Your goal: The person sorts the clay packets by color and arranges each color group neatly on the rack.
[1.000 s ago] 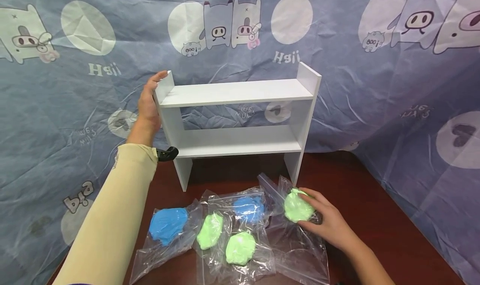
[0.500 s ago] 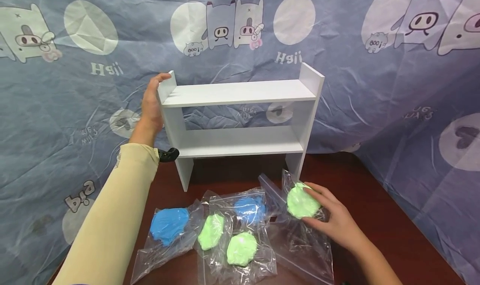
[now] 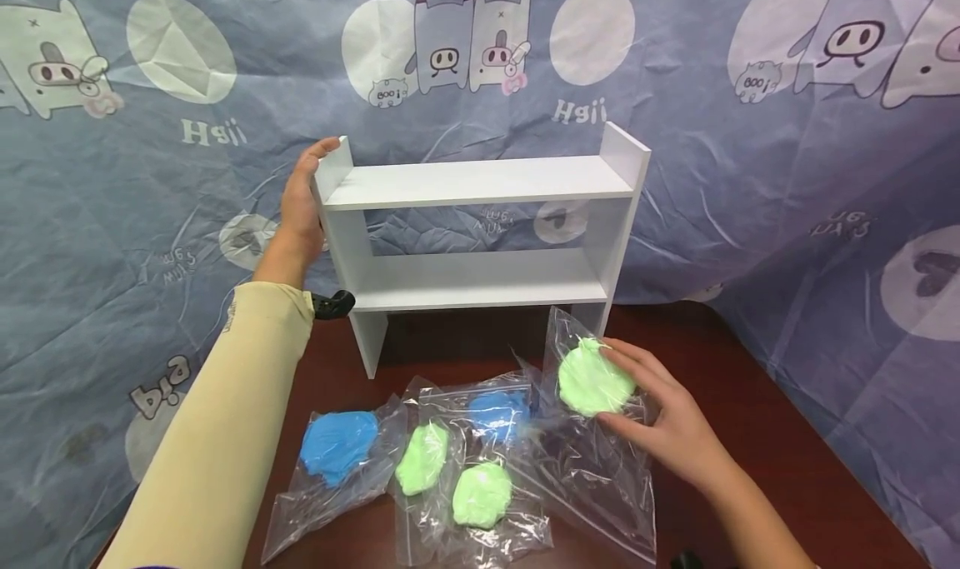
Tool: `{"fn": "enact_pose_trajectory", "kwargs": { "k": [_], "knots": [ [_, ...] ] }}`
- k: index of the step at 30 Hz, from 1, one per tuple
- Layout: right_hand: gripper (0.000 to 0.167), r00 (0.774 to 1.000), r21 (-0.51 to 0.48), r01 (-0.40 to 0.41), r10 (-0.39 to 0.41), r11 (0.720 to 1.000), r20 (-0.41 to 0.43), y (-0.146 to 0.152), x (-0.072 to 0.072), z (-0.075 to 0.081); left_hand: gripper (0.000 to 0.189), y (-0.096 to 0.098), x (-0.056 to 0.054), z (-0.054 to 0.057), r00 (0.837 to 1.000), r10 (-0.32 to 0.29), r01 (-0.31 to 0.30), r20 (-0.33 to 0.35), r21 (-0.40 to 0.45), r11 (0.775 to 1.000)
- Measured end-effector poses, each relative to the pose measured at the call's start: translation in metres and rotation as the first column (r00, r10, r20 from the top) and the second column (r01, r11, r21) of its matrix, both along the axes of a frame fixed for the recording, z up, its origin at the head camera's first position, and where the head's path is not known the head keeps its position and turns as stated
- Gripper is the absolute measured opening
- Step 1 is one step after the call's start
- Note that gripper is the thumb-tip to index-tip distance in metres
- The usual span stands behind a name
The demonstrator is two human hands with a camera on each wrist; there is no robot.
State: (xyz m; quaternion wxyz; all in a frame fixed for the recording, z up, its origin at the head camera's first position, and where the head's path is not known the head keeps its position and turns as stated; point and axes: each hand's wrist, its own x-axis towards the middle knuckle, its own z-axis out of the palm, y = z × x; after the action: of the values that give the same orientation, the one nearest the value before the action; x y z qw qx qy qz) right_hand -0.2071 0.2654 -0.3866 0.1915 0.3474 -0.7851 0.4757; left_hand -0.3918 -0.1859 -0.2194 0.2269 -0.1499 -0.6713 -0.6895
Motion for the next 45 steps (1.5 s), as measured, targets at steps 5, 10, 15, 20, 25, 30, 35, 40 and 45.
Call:
{"fn": "enact_pose_trajectory", "kwargs": {
  "k": [5,10,15,20,25,30,35,40,45],
  "knots": [
    [0.085,0.996,-0.068,-0.074,0.070,0.995,-0.059,-0.008,-0.003,0.015,0.049,0.002,0.000,0.003,1.000,0.006,-0.007,0.028,0.018,1.000],
    [0.086,0.994,-0.040,-0.049,0.045,0.998,-0.102,-0.014,-0.006,0.028,0.050,0.004,-0.001,0.000,1.000,-0.001,0.002,-0.017,0.033,0.999],
    [0.084,0.992,-0.042,-0.030,0.024,0.999,-0.127,-0.022,-0.007,0.039,0.050,0.005,-0.003,-0.002,0.999,-0.020,0.022,-0.051,0.041,0.999],
    [0.080,0.993,-0.080,-0.071,0.063,0.994,-0.100,-0.030,-0.005,0.053,0.048,0.008,-0.002,-0.006,0.998,-0.016,0.019,-0.056,0.050,0.999],
    [0.078,0.996,-0.053,-0.038,0.034,0.998,-0.087,-0.043,-0.006,0.076,0.043,0.008,-0.005,-0.005,0.999,-0.013,0.018,-0.053,0.083,0.996],
    [0.075,0.990,-0.070,-0.070,0.060,0.995,-0.128,-0.059,-0.015,0.104,0.042,0.008,-0.007,-0.002,0.997,-0.031,0.039,-0.065,0.125,0.991],
    [0.072,0.984,-0.096,-0.098,0.082,0.991,-0.158,-0.075,-0.023,0.129,0.044,0.009,-0.006,0.001,0.997,-0.048,0.057,-0.057,0.153,0.987],
    [0.071,0.986,-0.122,-0.068,0.048,0.990,-0.163,-0.091,-0.033,0.146,0.045,0.007,-0.006,-0.001,0.995,-0.065,0.076,-0.074,0.163,0.984],
    [0.069,0.987,-0.153,-0.052,0.028,0.987,-0.156,-0.103,-0.042,0.160,0.046,0.007,-0.007,-0.002,0.996,-0.060,0.070,-0.068,0.155,0.985]
  ]
}}
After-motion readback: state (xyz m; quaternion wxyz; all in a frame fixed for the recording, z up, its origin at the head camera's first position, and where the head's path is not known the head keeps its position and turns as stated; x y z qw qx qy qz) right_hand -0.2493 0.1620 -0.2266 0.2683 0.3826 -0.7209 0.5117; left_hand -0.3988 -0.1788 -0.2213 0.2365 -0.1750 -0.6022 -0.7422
